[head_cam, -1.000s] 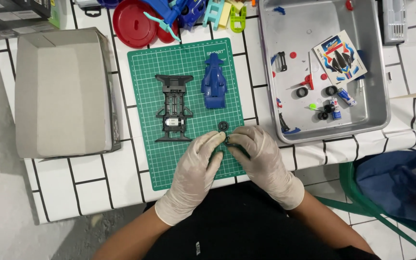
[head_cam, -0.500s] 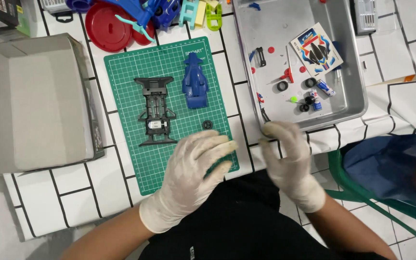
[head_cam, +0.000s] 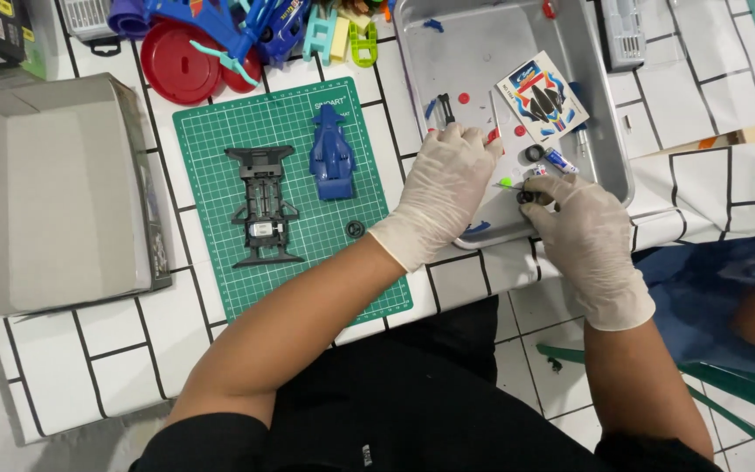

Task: Assembling a mini 4WD toy car chassis by installing batteries and small mechanical components.

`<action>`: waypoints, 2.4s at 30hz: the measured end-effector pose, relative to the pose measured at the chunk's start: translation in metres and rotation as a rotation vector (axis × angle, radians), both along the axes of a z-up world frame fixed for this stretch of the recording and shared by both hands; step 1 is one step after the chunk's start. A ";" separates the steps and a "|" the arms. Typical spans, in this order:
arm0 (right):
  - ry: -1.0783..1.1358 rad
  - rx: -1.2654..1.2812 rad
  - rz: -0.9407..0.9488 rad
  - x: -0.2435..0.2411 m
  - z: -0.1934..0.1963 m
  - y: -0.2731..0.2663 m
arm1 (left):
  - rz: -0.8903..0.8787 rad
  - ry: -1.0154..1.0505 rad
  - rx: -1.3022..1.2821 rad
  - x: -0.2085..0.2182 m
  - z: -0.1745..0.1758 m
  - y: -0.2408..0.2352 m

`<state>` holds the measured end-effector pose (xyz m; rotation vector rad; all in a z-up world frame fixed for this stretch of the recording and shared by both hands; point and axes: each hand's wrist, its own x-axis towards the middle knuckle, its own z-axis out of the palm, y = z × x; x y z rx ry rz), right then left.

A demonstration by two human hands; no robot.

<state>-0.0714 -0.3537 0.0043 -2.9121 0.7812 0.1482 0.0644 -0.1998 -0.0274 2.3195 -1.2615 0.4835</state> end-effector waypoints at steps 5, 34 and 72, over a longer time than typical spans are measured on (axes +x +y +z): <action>0.069 -0.034 -0.035 0.004 -0.009 -0.002 | 0.000 -0.077 -0.001 0.003 0.010 -0.014; -0.985 0.663 0.490 0.028 0.038 0.143 | -0.205 1.631 -1.127 -0.040 0.058 0.146; -1.068 1.020 0.521 0.026 0.030 0.168 | -0.254 1.005 -0.945 -0.043 0.085 0.183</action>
